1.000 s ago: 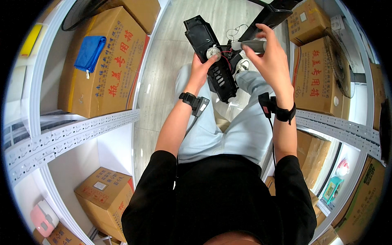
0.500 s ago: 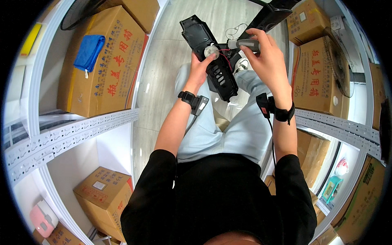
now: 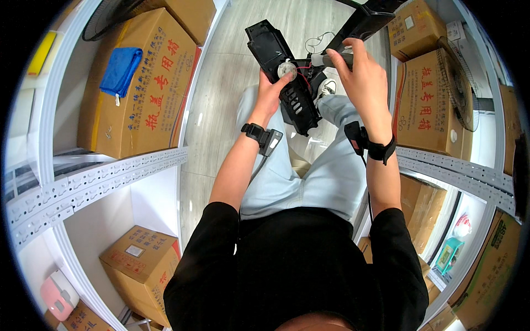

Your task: The person sits on a stool and uses a soldering iron to work on the internal wiring of a disassembled black electronic device. They then reassemble the device casing and plug in the power cord.

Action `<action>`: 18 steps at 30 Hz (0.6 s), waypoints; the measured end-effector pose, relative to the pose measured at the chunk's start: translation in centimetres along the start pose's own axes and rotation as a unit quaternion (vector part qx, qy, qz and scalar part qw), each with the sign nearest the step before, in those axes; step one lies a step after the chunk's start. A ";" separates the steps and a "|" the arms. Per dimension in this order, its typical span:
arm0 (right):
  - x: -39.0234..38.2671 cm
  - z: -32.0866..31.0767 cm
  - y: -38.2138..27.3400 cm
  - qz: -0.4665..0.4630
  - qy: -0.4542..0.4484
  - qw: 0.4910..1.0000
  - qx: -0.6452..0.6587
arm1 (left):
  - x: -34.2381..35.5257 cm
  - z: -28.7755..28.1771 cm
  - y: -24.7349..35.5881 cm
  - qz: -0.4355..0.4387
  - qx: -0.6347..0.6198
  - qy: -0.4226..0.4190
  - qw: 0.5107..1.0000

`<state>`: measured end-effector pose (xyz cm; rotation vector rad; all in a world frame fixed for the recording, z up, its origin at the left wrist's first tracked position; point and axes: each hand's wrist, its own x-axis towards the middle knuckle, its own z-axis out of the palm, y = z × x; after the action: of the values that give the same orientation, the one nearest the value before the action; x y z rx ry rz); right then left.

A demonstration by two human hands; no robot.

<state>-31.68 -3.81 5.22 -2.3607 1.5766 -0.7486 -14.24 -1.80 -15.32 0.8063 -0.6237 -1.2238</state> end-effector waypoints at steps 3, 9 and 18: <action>0.0 -0.1 0.4 -0.039 0.020 0.998 0.049 | 0.1 0.0 -0.2 0.013 -0.003 0.002 1.000; -0.1 0.2 1.2 -0.105 0.016 0.988 0.110 | 0.2 0.1 -0.2 0.005 -0.016 0.012 1.000; 0.2 -0.2 1.4 -0.108 0.055 0.987 0.108 | 0.1 0.3 0.0 0.011 -0.014 0.004 1.000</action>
<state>-32.79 -4.52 4.81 -2.3858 1.2169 -1.0554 -14.44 -1.90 -15.18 0.7792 -0.6067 -1.2069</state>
